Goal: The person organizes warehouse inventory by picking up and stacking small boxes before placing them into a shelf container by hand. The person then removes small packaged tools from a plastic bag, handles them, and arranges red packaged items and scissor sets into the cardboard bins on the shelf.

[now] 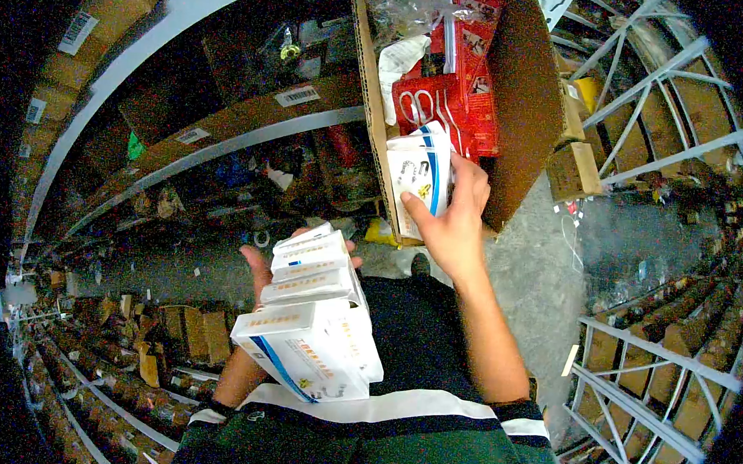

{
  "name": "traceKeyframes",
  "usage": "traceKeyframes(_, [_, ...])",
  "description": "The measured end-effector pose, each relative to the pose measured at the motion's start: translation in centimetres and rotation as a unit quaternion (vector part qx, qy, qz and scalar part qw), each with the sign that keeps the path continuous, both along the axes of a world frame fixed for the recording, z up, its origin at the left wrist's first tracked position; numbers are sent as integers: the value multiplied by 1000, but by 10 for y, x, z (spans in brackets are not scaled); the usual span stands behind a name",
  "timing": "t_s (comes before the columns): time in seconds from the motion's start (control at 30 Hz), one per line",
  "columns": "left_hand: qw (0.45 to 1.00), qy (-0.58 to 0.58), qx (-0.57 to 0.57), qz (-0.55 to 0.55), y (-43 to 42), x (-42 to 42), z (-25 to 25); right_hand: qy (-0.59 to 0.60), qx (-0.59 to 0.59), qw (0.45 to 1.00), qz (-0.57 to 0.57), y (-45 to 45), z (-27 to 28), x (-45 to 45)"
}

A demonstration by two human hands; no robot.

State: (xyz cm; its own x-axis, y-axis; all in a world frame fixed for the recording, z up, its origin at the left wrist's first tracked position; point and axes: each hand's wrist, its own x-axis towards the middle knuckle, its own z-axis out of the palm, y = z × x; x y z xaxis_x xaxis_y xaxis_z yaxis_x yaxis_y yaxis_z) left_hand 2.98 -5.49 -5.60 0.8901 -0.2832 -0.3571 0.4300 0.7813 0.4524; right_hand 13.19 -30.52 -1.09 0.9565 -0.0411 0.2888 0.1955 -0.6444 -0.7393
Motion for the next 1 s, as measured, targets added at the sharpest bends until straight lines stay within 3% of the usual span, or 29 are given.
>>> traceKeyframes(0.1, [1000, -6, 26, -9, 0, -1, 3, -26, -17, 1000, -6, 4, -2, -6])
traceKeyframes(0.17, [1000, 0, 11, -4, -1, -1, 3, -8, 79, 997, -1, 5, -2, -7])
traceKeyframes(0.37, [1000, -8, 19, -10, -1, 1, 3, 40, 216, 975, 16, 5, 0, -2])
traceKeyframes(0.47, [1000, 3, 3, -6, 1, -1, -3, -62, 277, 959, 9, 2, 9, -8])
traceKeyframes(0.57, [999, 21, -30, 9, -4, -1, 10, -96, 366, 926, 7, -10, 60, -32])
traceKeyframes(0.63, [999, 8, -32, -2, -3, 0, 11, -192, 297, 934, -44, -24, 81, -46])
traceKeyframes(0.83, [1000, 1, -9, -14, 0, 2, 9, -101, 479, 871, 44, -30, 125, -93])
traceKeyframes(0.87, [1000, 7, 3, -20, 1, 2, 11, -57, 491, 869, -21, -16, 136, -101])
traceKeyframes(0.9, [999, 12, 16, -28, 2, 2, 11, -39, 526, 849, 16, -13, 132, -111])
traceKeyframes(0.93, [999, 30, 25, -21, 3, 1, 7, -35, 530, 826, 190, -20, 122, -107])
traceKeyframes(1.0, [1000, 13, 7, -26, 3, 3, 4, -24, 509, 780, 363, -19, 117, -108])
